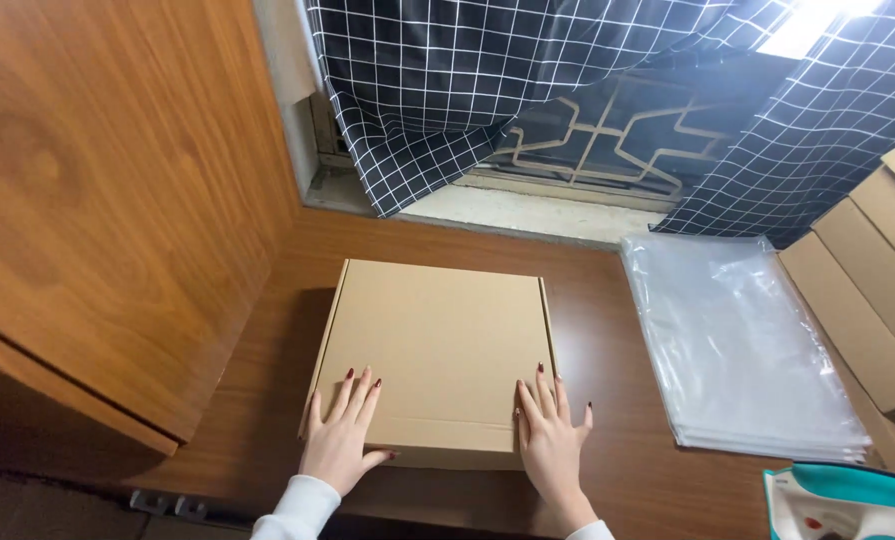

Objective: Hanging t-shirts on hangers, placing them on a rack, and unboxing packaged garments.

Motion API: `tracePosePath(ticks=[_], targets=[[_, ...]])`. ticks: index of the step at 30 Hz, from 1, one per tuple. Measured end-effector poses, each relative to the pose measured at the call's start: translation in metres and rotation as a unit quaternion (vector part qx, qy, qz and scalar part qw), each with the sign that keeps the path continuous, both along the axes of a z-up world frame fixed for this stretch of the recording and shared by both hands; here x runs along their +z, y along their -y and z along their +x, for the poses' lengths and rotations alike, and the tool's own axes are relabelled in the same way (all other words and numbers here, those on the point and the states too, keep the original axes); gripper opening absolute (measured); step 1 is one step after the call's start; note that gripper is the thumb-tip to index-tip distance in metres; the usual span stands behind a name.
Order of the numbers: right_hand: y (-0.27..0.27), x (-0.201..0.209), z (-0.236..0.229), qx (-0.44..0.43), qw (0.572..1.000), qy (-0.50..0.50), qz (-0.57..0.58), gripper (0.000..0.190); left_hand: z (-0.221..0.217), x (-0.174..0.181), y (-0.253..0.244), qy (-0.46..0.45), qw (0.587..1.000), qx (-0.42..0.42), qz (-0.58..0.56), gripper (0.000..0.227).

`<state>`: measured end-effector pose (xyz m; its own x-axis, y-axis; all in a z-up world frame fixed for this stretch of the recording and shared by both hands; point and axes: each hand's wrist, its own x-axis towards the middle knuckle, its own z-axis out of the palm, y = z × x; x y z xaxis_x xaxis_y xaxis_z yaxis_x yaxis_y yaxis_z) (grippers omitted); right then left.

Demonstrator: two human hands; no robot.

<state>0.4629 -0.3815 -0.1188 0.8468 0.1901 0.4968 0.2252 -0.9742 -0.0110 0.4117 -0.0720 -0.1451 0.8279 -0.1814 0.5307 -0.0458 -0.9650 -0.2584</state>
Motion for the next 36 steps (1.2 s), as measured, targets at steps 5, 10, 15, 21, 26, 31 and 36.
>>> tracePosePath(ticks=[5, 10, 15, 21, 26, 31, 36], targets=[[-0.016, 0.003, 0.062, 0.066, 0.996, -0.04, 0.039, 0.039, 0.062, -0.002, -0.02, -0.045, 0.999, -0.004, -0.005, 0.121], [-0.025, 0.006, 0.114, 0.052, 0.992, -0.082, 0.083, 0.041, 0.121, 0.0, -0.029, -0.051, 0.998, -0.024, -0.028, 0.117], [-0.032, 0.011, 0.149, 0.029, 0.99, -0.104, 0.095, 0.045, 0.161, 0.009, -0.031, -0.103, 0.993, -0.029, -0.058, 0.108], [-0.035, 0.013, 0.167, 0.036, 0.991, -0.097, 0.087, 0.044, 0.182, 0.014, -0.032, -0.097, 0.994, -0.022, -0.046, 0.109], [-0.031, 0.02, 0.181, 0.045, 0.99, -0.103, 0.088, 0.044, 0.191, 0.017, -0.027, -0.099, 0.992, -0.026, -0.08, 0.107], [-0.022, 0.027, 0.184, 0.063, 0.972, -0.138, 0.18, 0.047, 0.187, 0.048, -0.028, -0.22, 0.938, -0.053, -0.263, 0.086], [-0.022, 0.055, 0.159, -0.053, 0.879, -0.155, 0.448, 0.069, 0.163, 0.043, -0.045, -0.008, 0.891, 0.112, -0.441, 0.063]])
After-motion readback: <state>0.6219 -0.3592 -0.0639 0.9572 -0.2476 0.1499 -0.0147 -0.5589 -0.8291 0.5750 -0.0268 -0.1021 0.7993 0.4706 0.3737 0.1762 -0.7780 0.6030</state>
